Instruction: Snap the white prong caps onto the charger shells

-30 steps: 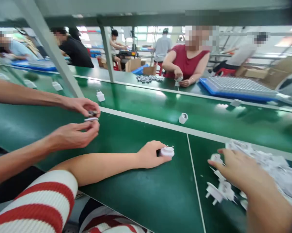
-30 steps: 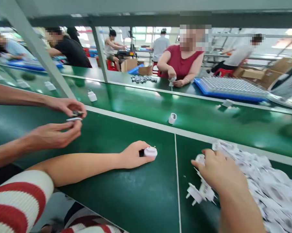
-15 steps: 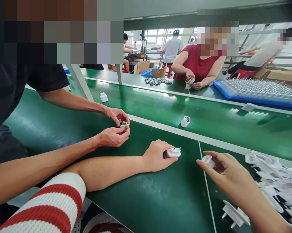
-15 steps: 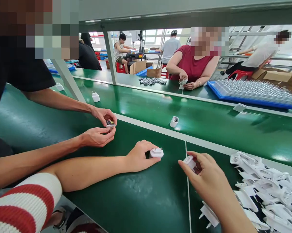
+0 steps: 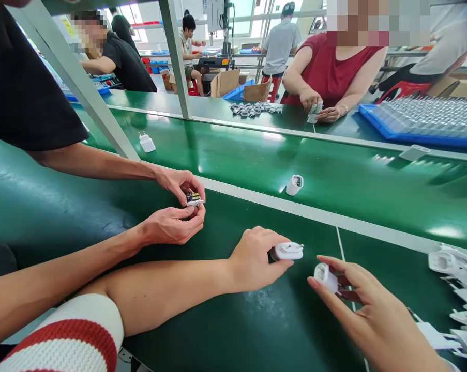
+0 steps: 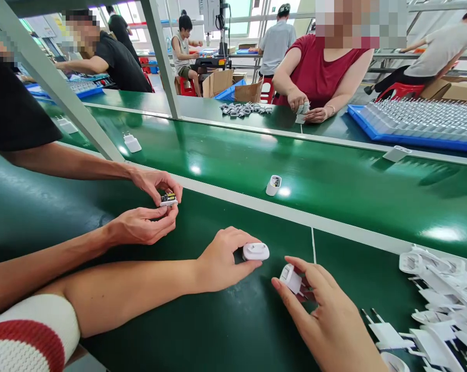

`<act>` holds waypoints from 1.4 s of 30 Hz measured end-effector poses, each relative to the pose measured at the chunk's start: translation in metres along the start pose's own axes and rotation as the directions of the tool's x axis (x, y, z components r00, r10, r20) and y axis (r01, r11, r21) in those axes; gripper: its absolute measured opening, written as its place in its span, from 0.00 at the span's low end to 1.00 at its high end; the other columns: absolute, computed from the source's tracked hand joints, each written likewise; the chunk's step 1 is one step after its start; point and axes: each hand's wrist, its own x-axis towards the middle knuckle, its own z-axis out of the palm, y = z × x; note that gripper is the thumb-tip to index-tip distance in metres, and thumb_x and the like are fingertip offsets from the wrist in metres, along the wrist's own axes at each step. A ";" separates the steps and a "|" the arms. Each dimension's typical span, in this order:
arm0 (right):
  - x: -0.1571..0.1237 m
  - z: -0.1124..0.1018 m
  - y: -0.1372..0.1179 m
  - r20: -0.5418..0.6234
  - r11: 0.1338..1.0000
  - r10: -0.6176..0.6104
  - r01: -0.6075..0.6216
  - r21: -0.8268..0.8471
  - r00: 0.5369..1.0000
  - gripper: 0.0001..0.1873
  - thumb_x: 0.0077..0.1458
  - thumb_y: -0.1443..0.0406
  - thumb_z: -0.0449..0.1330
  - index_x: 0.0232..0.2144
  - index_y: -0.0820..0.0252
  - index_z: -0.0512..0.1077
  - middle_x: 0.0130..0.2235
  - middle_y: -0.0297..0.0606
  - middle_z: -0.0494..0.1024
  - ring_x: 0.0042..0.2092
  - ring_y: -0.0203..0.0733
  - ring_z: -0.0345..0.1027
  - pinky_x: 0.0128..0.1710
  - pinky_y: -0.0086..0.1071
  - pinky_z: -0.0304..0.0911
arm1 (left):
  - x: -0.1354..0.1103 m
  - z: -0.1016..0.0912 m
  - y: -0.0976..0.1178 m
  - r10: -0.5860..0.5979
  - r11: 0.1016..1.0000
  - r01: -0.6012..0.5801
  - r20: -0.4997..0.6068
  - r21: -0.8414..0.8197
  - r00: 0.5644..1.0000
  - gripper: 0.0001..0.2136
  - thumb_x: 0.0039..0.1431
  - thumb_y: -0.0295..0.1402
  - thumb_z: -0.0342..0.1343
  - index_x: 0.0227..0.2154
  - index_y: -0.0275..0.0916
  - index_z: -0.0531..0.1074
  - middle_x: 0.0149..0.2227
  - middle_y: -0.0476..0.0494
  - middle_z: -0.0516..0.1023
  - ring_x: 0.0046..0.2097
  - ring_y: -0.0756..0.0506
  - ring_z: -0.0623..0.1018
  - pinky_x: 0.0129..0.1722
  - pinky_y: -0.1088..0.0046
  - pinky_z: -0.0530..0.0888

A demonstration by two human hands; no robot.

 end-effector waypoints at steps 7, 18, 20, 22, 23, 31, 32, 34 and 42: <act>-0.003 0.007 0.004 0.110 0.997 -0.063 0.066 -0.030 0.992 0.29 0.65 0.40 0.53 0.58 0.46 0.73 0.50 0.39 0.79 0.43 0.44 0.78 0.41 0.36 0.75 | 0.055 -0.025 -0.002 -0.160 0.947 0.219 -0.245 0.235 0.956 0.12 0.60 0.33 0.66 0.47 0.46 0.79 0.49 0.51 0.84 0.51 0.41 0.79 0.54 0.65 0.72; -0.008 0.009 -0.003 0.158 0.986 -0.107 0.126 -0.110 0.982 0.29 0.69 0.45 0.50 0.62 0.51 0.69 0.51 0.40 0.78 0.44 0.45 0.78 0.43 0.38 0.76 | 0.162 -0.049 -0.049 -0.409 0.726 0.678 -0.720 0.114 0.560 0.15 0.67 0.30 0.54 0.56 0.44 0.70 0.59 0.40 0.77 0.63 0.36 0.71 0.64 0.52 0.63; -0.008 0.008 -0.006 0.167 0.985 -0.106 0.126 -0.115 0.980 0.28 0.69 0.46 0.50 0.62 0.52 0.69 0.52 0.41 0.78 0.45 0.45 0.78 0.44 0.38 0.77 | 0.163 -0.053 -0.054 -0.426 0.720 0.685 -0.707 0.114 0.565 0.15 0.65 0.29 0.56 0.53 0.43 0.71 0.57 0.38 0.78 0.62 0.35 0.73 0.64 0.51 0.63; -0.008 0.007 -0.007 0.173 0.985 -0.102 0.124 -0.120 0.980 0.28 0.69 0.46 0.50 0.62 0.52 0.69 0.53 0.42 0.78 0.46 0.45 0.79 0.44 0.38 0.77 | 0.161 -0.052 -0.054 -0.432 0.706 0.699 -0.717 0.108 0.547 0.21 0.62 0.28 0.57 0.58 0.40 0.68 0.62 0.32 0.73 0.66 0.33 0.69 0.66 0.49 0.61; -0.008 0.008 -0.007 0.172 0.985 -0.102 0.124 -0.122 0.980 0.27 0.69 0.46 0.50 0.62 0.51 0.69 0.53 0.42 0.78 0.46 0.46 0.79 0.44 0.37 0.77 | 0.158 -0.049 -0.052 -0.412 0.705 0.700 -0.740 0.111 0.532 0.26 0.60 0.28 0.57 0.62 0.38 0.65 0.68 0.30 0.66 0.70 0.32 0.63 0.69 0.49 0.58; -0.006 0.012 0.007 0.152 0.980 -0.144 0.163 -0.118 0.978 0.28 0.68 0.46 0.53 0.63 0.47 0.68 0.53 0.40 0.78 0.46 0.45 0.80 0.41 0.35 0.79 | 0.150 0.004 -0.032 -0.104 0.899 0.226 -0.319 0.376 0.942 0.45 0.54 0.49 0.66 0.69 0.40 0.52 0.72 0.30 0.55 0.73 0.29 0.53 0.71 0.47 0.57; -0.006 0.012 0.008 0.153 0.979 -0.150 0.169 -0.117 0.977 0.28 0.68 0.46 0.53 0.64 0.47 0.68 0.53 0.40 0.78 0.47 0.45 0.80 0.42 0.34 0.79 | 0.153 0.007 -0.033 -0.138 0.891 0.249 -0.294 0.379 0.946 0.43 0.56 0.49 0.66 0.68 0.39 0.53 0.71 0.29 0.55 0.73 0.28 0.53 0.71 0.47 0.57; -0.005 0.012 0.010 0.155 0.976 -0.161 0.180 -0.120 0.975 0.28 0.68 0.46 0.53 0.64 0.47 0.68 0.54 0.41 0.78 0.47 0.45 0.80 0.42 0.34 0.79 | 0.159 0.009 -0.038 -0.169 0.873 0.289 -0.312 0.393 0.935 0.33 0.62 0.41 0.64 0.65 0.37 0.58 0.70 0.29 0.58 0.73 0.30 0.54 0.71 0.49 0.56; -0.006 0.015 0.008 0.141 0.975 -0.167 0.184 -0.122 0.976 0.29 0.67 0.46 0.53 0.63 0.48 0.69 0.54 0.43 0.78 0.48 0.47 0.80 0.43 0.37 0.79 | 0.163 -0.010 -0.037 -0.184 0.897 0.323 -0.410 0.303 0.894 0.21 0.64 0.15 0.45 0.58 0.32 0.65 0.63 0.28 0.65 0.63 0.34 0.69 0.63 0.53 0.69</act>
